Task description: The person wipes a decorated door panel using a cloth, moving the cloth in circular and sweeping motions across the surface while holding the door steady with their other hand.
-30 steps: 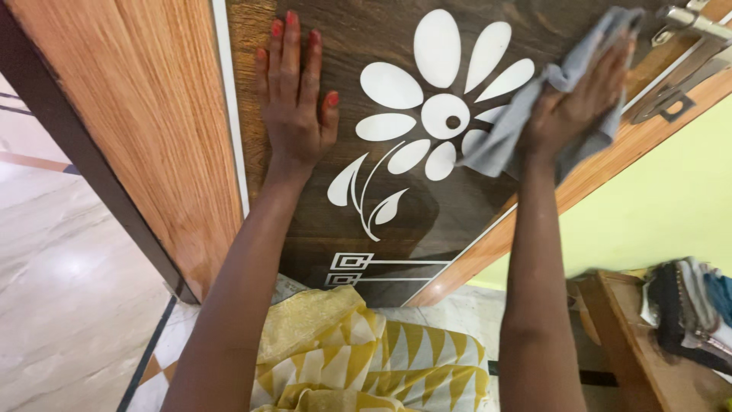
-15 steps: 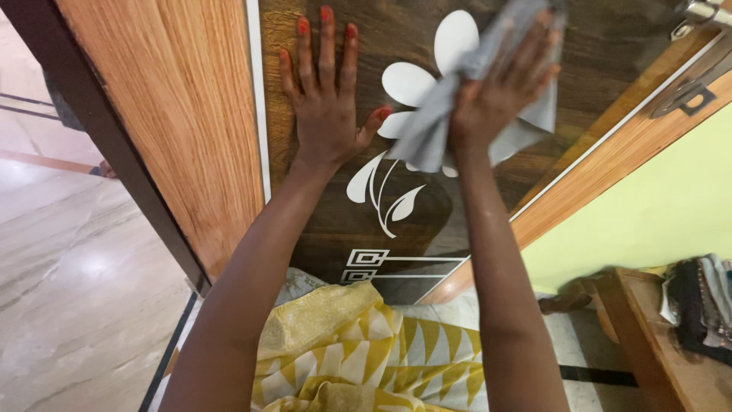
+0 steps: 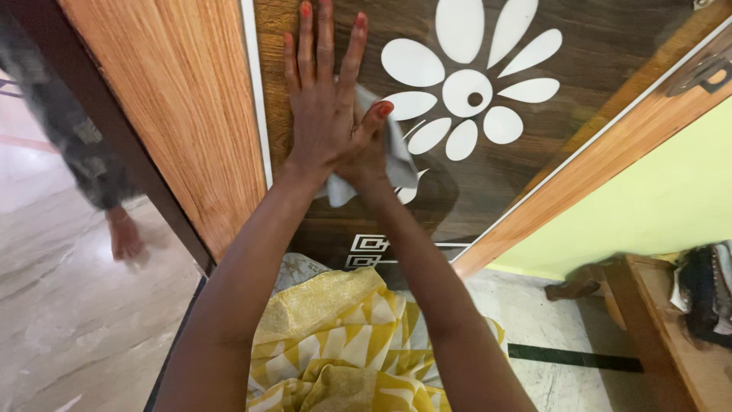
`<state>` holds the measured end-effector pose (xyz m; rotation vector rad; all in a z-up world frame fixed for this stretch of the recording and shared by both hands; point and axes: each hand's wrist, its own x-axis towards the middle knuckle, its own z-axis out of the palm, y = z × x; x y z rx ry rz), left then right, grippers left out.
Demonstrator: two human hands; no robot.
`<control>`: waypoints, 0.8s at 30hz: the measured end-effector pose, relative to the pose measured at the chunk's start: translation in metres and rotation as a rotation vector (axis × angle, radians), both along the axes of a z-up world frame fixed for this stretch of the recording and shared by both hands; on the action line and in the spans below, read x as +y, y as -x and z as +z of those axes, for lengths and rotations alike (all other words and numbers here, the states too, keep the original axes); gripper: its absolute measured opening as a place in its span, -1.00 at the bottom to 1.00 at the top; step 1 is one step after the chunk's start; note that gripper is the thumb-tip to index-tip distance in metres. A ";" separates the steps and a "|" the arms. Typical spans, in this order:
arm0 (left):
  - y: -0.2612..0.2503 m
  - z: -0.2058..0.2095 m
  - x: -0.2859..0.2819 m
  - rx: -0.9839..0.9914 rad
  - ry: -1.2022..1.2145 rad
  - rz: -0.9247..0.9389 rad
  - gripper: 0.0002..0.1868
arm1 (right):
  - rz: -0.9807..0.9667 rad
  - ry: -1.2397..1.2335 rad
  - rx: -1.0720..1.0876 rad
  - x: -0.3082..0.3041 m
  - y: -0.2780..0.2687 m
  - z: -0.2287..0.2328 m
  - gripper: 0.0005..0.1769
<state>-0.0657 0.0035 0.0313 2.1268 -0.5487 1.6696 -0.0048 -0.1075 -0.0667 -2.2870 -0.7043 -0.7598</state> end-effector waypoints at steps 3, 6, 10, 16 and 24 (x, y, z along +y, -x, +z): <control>0.011 0.014 -0.001 0.674 -0.344 0.448 -0.02 | -0.067 0.230 -0.016 0.013 -0.010 -0.049 -0.10; 0.002 0.010 0.005 0.593 -0.282 0.334 -0.05 | 0.027 0.687 -0.304 0.001 -0.036 -0.117 -0.17; -0.035 -0.016 0.007 0.308 -0.246 0.292 -0.09 | 0.123 0.580 -0.754 -0.032 -0.055 -0.204 -0.26; -0.040 -0.019 0.005 0.278 -0.217 0.296 -0.13 | -0.111 1.171 -0.704 -0.118 -0.037 -0.167 -0.24; -0.059 -0.037 0.006 -0.020 -0.170 0.279 -0.16 | -0.297 0.821 -0.833 -0.155 -0.038 -0.002 -0.25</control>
